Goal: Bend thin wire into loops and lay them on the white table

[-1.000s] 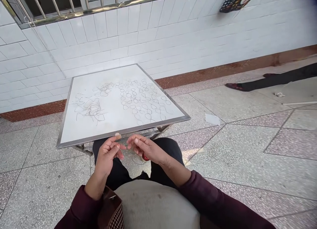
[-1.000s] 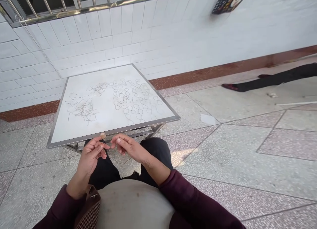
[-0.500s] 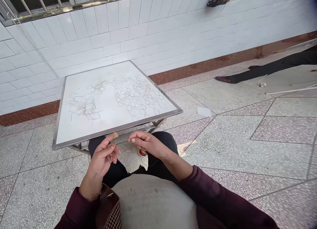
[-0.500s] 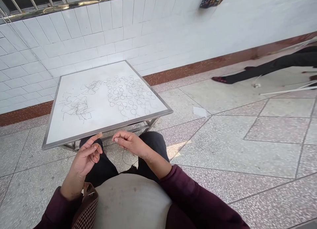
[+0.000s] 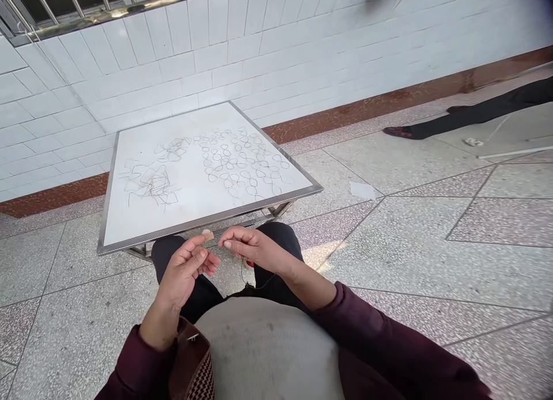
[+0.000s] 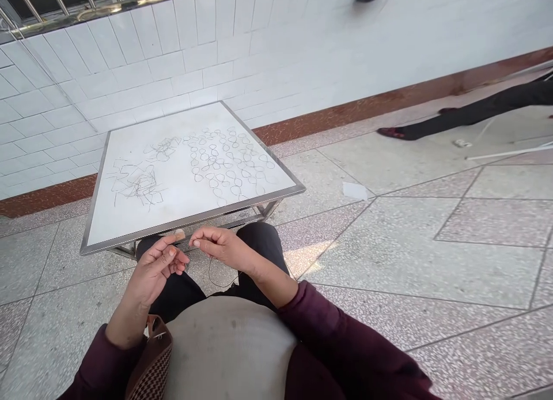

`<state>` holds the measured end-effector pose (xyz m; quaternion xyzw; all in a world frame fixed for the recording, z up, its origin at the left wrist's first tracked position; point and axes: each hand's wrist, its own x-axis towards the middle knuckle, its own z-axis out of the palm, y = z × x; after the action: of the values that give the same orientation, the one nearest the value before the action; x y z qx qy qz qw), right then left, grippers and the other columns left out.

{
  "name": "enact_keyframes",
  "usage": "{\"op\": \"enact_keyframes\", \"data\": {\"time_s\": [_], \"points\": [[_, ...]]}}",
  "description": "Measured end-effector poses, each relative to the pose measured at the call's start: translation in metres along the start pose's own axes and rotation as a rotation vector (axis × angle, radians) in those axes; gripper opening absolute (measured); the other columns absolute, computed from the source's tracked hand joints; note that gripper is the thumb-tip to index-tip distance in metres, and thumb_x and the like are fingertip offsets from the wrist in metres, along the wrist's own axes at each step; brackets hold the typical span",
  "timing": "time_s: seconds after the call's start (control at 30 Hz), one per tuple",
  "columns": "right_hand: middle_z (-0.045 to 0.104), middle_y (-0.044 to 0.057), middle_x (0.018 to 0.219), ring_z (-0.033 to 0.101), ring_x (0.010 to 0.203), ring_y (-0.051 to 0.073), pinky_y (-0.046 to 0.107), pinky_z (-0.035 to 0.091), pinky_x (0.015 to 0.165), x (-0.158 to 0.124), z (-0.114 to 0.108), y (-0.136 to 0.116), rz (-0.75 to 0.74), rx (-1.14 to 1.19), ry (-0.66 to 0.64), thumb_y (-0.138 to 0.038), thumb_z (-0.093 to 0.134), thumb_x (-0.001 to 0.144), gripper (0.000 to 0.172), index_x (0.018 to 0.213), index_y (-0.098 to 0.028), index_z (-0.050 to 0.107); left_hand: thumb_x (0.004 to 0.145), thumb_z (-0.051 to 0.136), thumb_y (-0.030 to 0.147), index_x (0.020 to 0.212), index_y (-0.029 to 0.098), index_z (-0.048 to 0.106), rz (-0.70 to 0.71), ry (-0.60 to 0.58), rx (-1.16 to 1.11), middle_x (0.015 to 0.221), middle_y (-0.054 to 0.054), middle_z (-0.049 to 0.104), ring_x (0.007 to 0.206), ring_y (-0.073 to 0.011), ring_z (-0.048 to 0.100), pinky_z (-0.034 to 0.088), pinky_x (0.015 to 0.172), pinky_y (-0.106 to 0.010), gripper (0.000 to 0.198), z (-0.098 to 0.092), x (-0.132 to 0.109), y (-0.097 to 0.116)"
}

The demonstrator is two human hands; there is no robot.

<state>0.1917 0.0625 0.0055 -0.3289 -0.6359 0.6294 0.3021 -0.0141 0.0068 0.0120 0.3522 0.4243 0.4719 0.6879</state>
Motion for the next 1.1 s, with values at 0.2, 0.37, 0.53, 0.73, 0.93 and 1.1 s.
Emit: {"op": "enact_keyframes", "data": {"time_s": [0.2,0.37,0.53,0.73,0.93,1.1], "points": [[0.046,-0.006,0.061,0.039,0.048,0.006,0.02,0.035,0.046,0.002,0.005,0.0,-0.025,-0.045,-0.041,-0.05,0.058,0.092,0.035,0.098,-0.016,0.065,0.083,0.075,0.028,0.127,0.018,0.064,-0.013,0.0,-0.065,0.083,-0.007,0.074,0.066,-0.0103,0.063,0.046,0.062,-0.021,0.046,0.002,-0.009,0.0],[0.048,-0.006,0.062,0.042,0.05,0.007,0.02,0.036,0.047,0.0,0.007,-0.001,-0.005,-0.065,-0.056,-0.054,0.059,0.09,0.038,0.093,-0.017,0.064,0.078,0.08,0.021,0.128,0.017,0.062,-0.021,-0.004,-0.195,0.079,-0.005,0.072,0.062,-0.0068,0.059,0.044,0.06,-0.016,0.054,0.004,-0.013,-0.004],[0.049,-0.006,0.062,0.039,0.048,0.006,0.02,0.032,0.044,-0.001,0.007,0.0,0.011,-0.034,-0.046,-0.059,0.06,0.088,0.041,0.09,-0.018,0.062,0.077,0.079,0.016,0.132,0.02,0.059,0.016,-0.017,-0.301,0.086,-0.005,0.073,0.064,-0.0055,0.06,0.047,0.063,-0.014,0.058,0.004,-0.017,-0.006],[0.047,-0.006,0.062,0.036,0.049,0.007,0.02,0.029,0.045,-0.001,0.017,0.003,-0.02,-0.001,0.024,-0.058,0.058,0.09,0.04,0.092,-0.018,0.06,0.075,0.08,0.013,0.137,0.02,0.054,0.061,0.006,-0.344,0.089,-0.005,0.074,0.07,-0.0078,0.065,0.051,0.065,-0.015,0.067,0.006,-0.017,-0.005],[0.049,-0.005,0.065,0.039,0.054,0.007,0.02,0.033,0.049,0.001,0.018,0.01,-0.047,-0.001,-0.016,-0.053,0.057,0.093,0.036,0.093,-0.017,0.061,0.077,0.08,0.015,0.136,0.019,0.054,0.052,0.009,-0.322,0.089,-0.004,0.074,0.07,-0.0084,0.066,0.053,0.065,-0.017,0.065,0.007,-0.015,-0.006],[0.049,-0.005,0.066,0.039,0.053,0.007,0.019,0.031,0.046,0.002,0.018,0.013,0.002,0.079,-0.018,-0.055,0.059,0.091,0.037,0.092,-0.018,0.059,0.079,0.079,0.02,0.141,0.021,0.049,0.154,0.134,-0.27,0.082,-0.001,0.073,0.063,-0.0087,0.066,0.053,0.06,-0.017,0.069,0.011,-0.014,-0.008]]}}
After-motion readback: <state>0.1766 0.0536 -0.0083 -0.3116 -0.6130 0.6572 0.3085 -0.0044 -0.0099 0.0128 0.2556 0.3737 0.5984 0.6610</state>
